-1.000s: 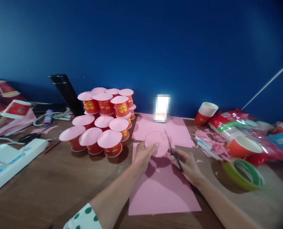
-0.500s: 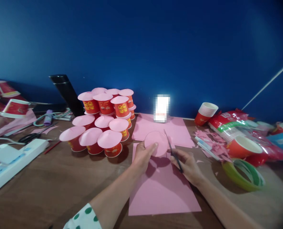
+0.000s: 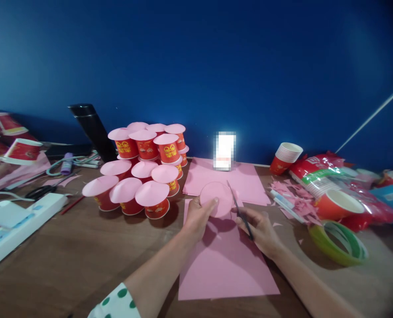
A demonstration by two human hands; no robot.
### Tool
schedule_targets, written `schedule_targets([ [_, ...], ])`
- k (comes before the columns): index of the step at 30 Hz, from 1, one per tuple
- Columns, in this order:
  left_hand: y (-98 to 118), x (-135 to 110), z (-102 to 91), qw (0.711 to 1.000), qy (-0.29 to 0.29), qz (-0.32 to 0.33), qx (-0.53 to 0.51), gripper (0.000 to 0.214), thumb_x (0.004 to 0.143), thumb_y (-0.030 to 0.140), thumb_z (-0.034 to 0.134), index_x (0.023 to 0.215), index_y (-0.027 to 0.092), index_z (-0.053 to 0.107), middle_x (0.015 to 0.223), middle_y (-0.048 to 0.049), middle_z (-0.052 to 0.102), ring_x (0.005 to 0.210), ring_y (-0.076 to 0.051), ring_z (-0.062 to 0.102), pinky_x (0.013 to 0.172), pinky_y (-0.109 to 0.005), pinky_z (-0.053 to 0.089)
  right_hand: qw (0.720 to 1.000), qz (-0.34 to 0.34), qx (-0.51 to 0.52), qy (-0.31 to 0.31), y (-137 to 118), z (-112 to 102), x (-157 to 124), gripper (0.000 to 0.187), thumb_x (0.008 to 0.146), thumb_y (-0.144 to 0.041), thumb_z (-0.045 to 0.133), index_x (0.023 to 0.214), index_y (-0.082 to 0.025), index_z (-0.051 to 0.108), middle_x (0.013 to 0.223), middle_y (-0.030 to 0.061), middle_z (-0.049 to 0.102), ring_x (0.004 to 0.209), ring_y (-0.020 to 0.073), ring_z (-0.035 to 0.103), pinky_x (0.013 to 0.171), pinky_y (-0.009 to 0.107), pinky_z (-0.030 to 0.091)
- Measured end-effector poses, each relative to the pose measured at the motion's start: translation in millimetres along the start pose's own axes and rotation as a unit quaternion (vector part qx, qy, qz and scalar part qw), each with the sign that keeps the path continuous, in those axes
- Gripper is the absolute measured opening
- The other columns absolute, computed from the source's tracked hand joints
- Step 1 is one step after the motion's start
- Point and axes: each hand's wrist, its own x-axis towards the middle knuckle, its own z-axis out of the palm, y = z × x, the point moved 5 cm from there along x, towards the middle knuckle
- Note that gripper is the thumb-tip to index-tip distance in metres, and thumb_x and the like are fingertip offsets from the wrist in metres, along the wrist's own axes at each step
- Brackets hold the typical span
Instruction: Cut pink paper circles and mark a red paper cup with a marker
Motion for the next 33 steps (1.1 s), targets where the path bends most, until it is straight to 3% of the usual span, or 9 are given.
schedule_targets([
  [21, 0.6, 2.1, -1.6, 1.000, 0.019, -0.011, -0.007, 0.040, 0.064, 0.036, 0.078, 0.093, 0.010, 0.069, 0.087, -0.0123, 0.073, 0.074, -0.021, 0.068, 0.067, -0.030, 0.054, 1.000, 0.004, -0.020, -0.003, 1.7, 0.4, 2.3, 0.056, 0.064, -0.055, 0.074, 0.100, -0.011, 0.069, 0.053, -0.0064, 0.042, 0.045, 0.0061, 0.032, 0.040, 0.021, 0.032],
  [33, 5.8, 2.0, -0.6, 0.999, 0.028, -0.011, -0.014, 0.040, 0.062, 0.038, 0.079, 0.088, 0.009, 0.069, 0.076, -0.0107, 0.072, 0.063, -0.019, 0.065, 0.057, -0.028, 0.052, 1.000, -0.001, -0.026, -0.010, 5.0, 1.0, 2.0, 0.057, 0.067, -0.053, 0.072, 0.104, -0.010, 0.068, 0.053, -0.0072, 0.040, 0.044, 0.0062, 0.033, 0.041, 0.021, 0.033],
])
